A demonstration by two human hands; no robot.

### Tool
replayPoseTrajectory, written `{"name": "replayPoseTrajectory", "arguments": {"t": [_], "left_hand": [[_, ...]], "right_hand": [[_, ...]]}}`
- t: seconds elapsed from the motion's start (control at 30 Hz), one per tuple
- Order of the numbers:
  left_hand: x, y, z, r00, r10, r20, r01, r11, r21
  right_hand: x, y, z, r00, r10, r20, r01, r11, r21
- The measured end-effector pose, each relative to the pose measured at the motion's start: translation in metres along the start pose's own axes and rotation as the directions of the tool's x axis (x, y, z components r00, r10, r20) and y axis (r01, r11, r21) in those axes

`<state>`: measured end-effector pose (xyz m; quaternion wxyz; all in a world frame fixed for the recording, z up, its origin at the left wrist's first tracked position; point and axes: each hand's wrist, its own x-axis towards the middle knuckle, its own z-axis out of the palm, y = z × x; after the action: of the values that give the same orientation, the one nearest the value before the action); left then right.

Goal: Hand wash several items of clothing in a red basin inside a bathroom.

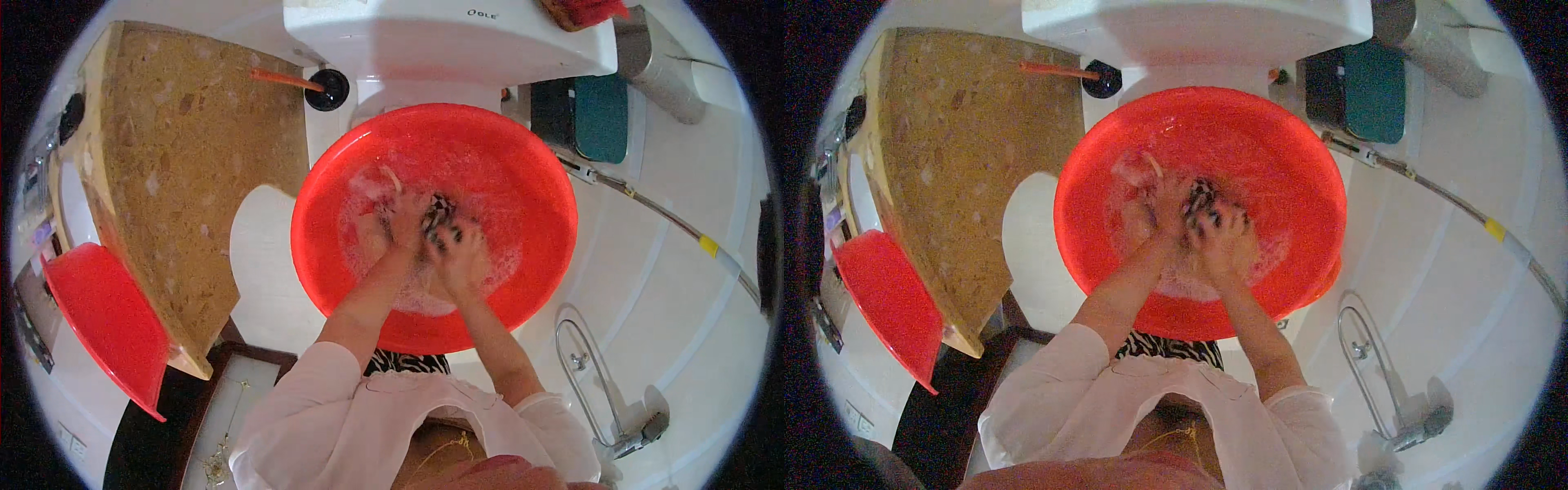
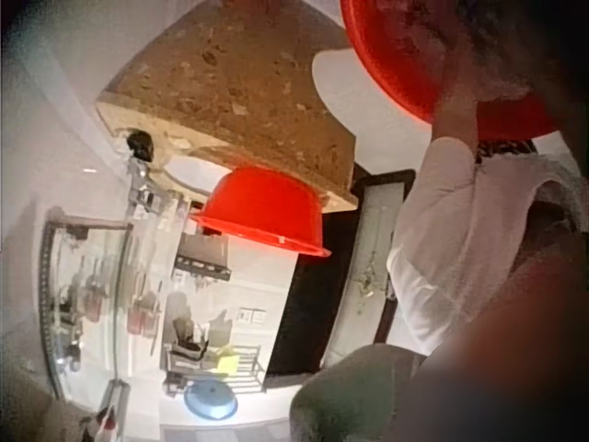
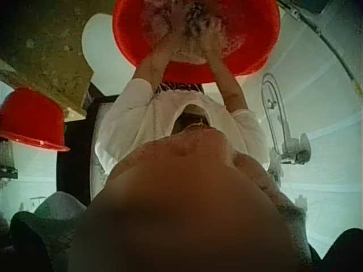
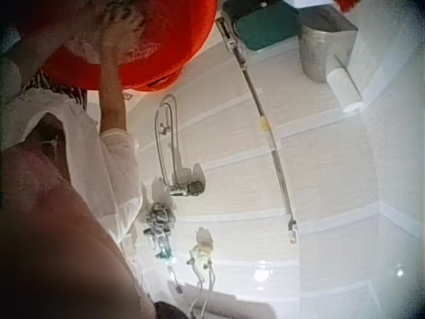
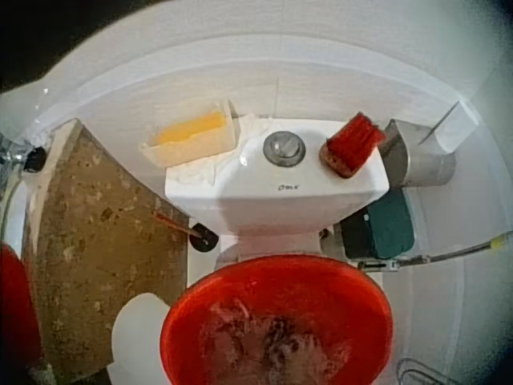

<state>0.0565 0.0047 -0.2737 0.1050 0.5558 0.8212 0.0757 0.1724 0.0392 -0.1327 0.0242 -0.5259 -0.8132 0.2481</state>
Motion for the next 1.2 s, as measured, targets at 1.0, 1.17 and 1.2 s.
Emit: {"name": "replayPoseTrajectory", "arguments": {"t": [1.0, 1.17, 1.2], "left_hand": [[0.007, -0.072, -0.193, 0.836, -0.472, 0.280, 0.535, 0.586, -0.608], [0.009, -0.013, -0.195, 0.970, 0.140, -0.200, -0.203, 0.917, -0.342], [0.008, 0.011, -0.192, 0.968, 0.244, 0.065, -0.198, 0.895, -0.400]], "right_hand": [[-0.013, 0.167, -0.051, 0.953, 0.258, 0.157, -0.300, 0.745, 0.596], [-0.042, 0.104, -0.084, 0.931, 0.342, -0.125, -0.328, 0.937, 0.116], [-0.045, 0.089, -0.088, 0.912, 0.398, -0.103, -0.367, 0.900, 0.234]]}}
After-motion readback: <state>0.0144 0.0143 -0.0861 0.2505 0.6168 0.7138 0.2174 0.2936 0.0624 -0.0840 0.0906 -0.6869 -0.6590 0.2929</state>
